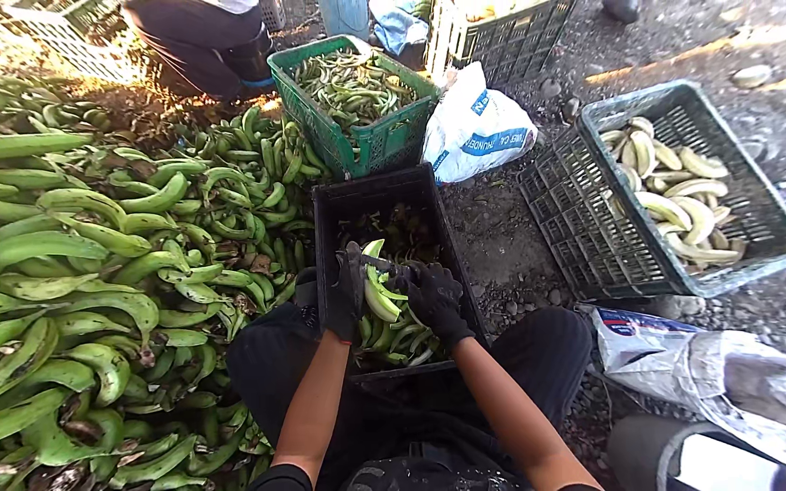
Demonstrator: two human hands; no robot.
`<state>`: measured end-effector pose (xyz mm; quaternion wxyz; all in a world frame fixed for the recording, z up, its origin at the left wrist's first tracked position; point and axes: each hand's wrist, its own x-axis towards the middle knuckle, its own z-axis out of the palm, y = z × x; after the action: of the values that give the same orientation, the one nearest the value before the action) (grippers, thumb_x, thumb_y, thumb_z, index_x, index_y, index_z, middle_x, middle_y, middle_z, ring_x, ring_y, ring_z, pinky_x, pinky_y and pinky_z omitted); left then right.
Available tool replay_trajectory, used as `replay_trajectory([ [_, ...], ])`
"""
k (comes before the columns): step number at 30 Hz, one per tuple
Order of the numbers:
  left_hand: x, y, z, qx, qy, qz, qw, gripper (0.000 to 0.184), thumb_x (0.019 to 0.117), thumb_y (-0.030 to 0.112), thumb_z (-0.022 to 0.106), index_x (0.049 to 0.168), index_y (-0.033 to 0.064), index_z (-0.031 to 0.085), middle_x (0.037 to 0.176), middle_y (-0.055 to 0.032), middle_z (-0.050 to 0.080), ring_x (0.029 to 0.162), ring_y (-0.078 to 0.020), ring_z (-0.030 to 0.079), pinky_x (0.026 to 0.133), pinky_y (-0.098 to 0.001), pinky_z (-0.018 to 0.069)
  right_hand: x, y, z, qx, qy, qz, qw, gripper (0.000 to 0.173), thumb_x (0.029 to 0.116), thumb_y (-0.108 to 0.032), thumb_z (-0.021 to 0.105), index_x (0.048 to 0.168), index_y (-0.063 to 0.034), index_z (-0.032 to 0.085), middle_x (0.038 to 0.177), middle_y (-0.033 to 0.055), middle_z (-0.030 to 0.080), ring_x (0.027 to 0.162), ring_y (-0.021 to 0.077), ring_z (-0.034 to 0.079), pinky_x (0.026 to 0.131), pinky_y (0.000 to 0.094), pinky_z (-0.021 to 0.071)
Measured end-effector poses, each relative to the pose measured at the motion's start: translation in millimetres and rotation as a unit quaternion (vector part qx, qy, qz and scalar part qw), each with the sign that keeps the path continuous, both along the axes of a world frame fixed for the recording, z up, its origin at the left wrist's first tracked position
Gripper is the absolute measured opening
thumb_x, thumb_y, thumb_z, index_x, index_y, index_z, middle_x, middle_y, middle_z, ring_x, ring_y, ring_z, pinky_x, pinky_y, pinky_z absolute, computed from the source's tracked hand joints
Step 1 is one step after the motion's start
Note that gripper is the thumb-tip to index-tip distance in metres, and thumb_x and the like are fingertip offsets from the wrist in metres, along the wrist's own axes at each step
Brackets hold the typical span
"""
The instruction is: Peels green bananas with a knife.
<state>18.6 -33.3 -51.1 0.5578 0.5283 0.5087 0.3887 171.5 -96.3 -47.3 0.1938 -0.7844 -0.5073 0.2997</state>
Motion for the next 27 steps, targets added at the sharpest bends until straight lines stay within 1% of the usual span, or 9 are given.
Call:
replay_trajectory([
  [4, 12, -20, 28, 0.004, 0.104, -0.064, 0.993, 0.056, 0.1131, 0.032, 0.019, 0.133, -0.005, 0.057, 0.116, -0.0233, 0.064, 0.106, -0.025, 0.063, 0.097, -0.0433, 0.0503, 30, 17, -27, -0.003, 0.12, -0.09, 0.989, 0.067, 0.1006, -0.069, 0.038, 0.128, -0.0147, 0.066, 0.112, 0.0211, 0.07, 0.106, 0.0429, 0.065, 0.085, 0.0696, 0.0477],
  [7, 5, -12, 15, -0.057, -0.044, -0.013, 0.997, 0.058, 0.1114, 0.042, 0.018, 0.126, 0.0033, 0.059, 0.093, -0.0103, 0.066, 0.081, -0.0154, 0.065, 0.074, -0.0354, 0.0578, 45, 12, -30, 0.034, 0.128, -0.082, 0.988, 0.066, 0.0999, -0.071, 0.036, 0.125, -0.0176, 0.066, 0.108, 0.0159, 0.07, 0.102, 0.0363, 0.066, 0.083, 0.065, 0.0494],
  [9, -4, -4, 1, -0.08, -0.131, -0.007, 0.988, 0.058, 0.1097, 0.049, 0.022, 0.123, 0.0086, 0.062, 0.089, -0.0069, 0.069, 0.075, -0.0142, 0.066, 0.068, -0.0335, 0.0589, 54, 1, -33, 0.061, 0.145, -0.025, 0.987, 0.06, 0.1007, -0.067, 0.04, 0.125, -0.0195, 0.068, 0.11, 0.0114, 0.07, 0.102, 0.0293, 0.066, 0.086, 0.0598, 0.0513],
  [11, -13, -2, -11, -0.074, -0.151, 0.006, 0.986, 0.054, 0.1076, 0.053, 0.032, 0.123, 0.0135, 0.065, 0.095, -0.0055, 0.071, 0.081, -0.0141, 0.068, 0.071, -0.0344, 0.0592, 60, -8, -32, 0.081, 0.126, 0.066, 0.987, 0.057, 0.1003, -0.066, 0.043, 0.125, -0.0213, 0.069, 0.112, 0.0082, 0.07, 0.104, 0.026, 0.066, 0.088, 0.0577, 0.0521],
  [13, -22, -4, -21, -0.06, -0.119, 0.004, 0.991, 0.055, 0.105, 0.059, 0.037, 0.126, 0.0175, 0.066, 0.105, -0.0056, 0.071, 0.089, -0.015, 0.068, 0.076, -0.0373, 0.0587, 61, -15, -28, 0.081, 0.067, 0.165, 0.981, 0.05, 0.0999, -0.057, 0.049, 0.132, -0.024, 0.069, 0.121, 0.0085, 0.07, 0.116, 0.029, 0.064, 0.096, 0.0599, 0.0498],
  [15, -23, -3, -22, -0.066, -0.092, -0.011, 0.993, 0.06, 0.1045, 0.062, 0.033, 0.13, 0.0175, 0.063, 0.108, -0.0066, 0.07, 0.091, -0.0157, 0.068, 0.076, -0.0387, 0.0592, 53, -22, -16, 0.063, 0.027, 0.238, 0.969, 0.045, 0.097, -0.051, 0.056, 0.13, -0.0243, 0.07, 0.118, 0.0112, 0.069, 0.115, 0.0333, 0.062, 0.093, 0.0602, 0.0475],
  [19, -22, -9, -8, -0.069, 0.015, -0.008, 0.997, 0.065, 0.1036, 0.066, 0.03, 0.125, 0.0148, 0.065, 0.103, -0.0068, 0.069, 0.086, -0.0151, 0.066, 0.076, -0.04, 0.0573, 40, -23, -8, 0.028, 0.031, 0.29, 0.956, 0.041, 0.0977, -0.047, 0.06, 0.127, -0.0214, 0.072, 0.12, 0.016, 0.068, 0.117, 0.0375, 0.06, 0.095, 0.0623, 0.0449],
  [23, -19, -10, -10, -0.054, 0.054, -0.014, 0.997, 0.064, 0.1039, 0.064, 0.031, 0.131, 0.0153, 0.063, 0.111, -0.0095, 0.069, 0.096, -0.0189, 0.067, 0.084, -0.0446, 0.0569, 28, -17, -14, 0.01, 0.029, 0.201, 0.979, 0.042, 0.0964, -0.05, 0.062, 0.126, -0.0215, 0.071, 0.119, 0.0156, 0.068, 0.118, 0.0394, 0.058, 0.094, 0.0655, 0.0436],
  [27, -13, -7, -14, -0.032, 0.101, 0.002, 0.994, 0.068, 0.1038, 0.065, 0.028, 0.13, 0.0139, 0.065, 0.12, -0.012, 0.068, 0.109, -0.0234, 0.066, 0.093, -0.0512, 0.0541, 20, -14, -40, 0.037, 0.071, -0.09, 0.993, 0.043, 0.102, -0.047, 0.053, 0.127, -0.014, 0.065, 0.118, 0.0225, 0.066, 0.111, 0.0439, 0.062, 0.085, 0.0679, 0.0489],
])
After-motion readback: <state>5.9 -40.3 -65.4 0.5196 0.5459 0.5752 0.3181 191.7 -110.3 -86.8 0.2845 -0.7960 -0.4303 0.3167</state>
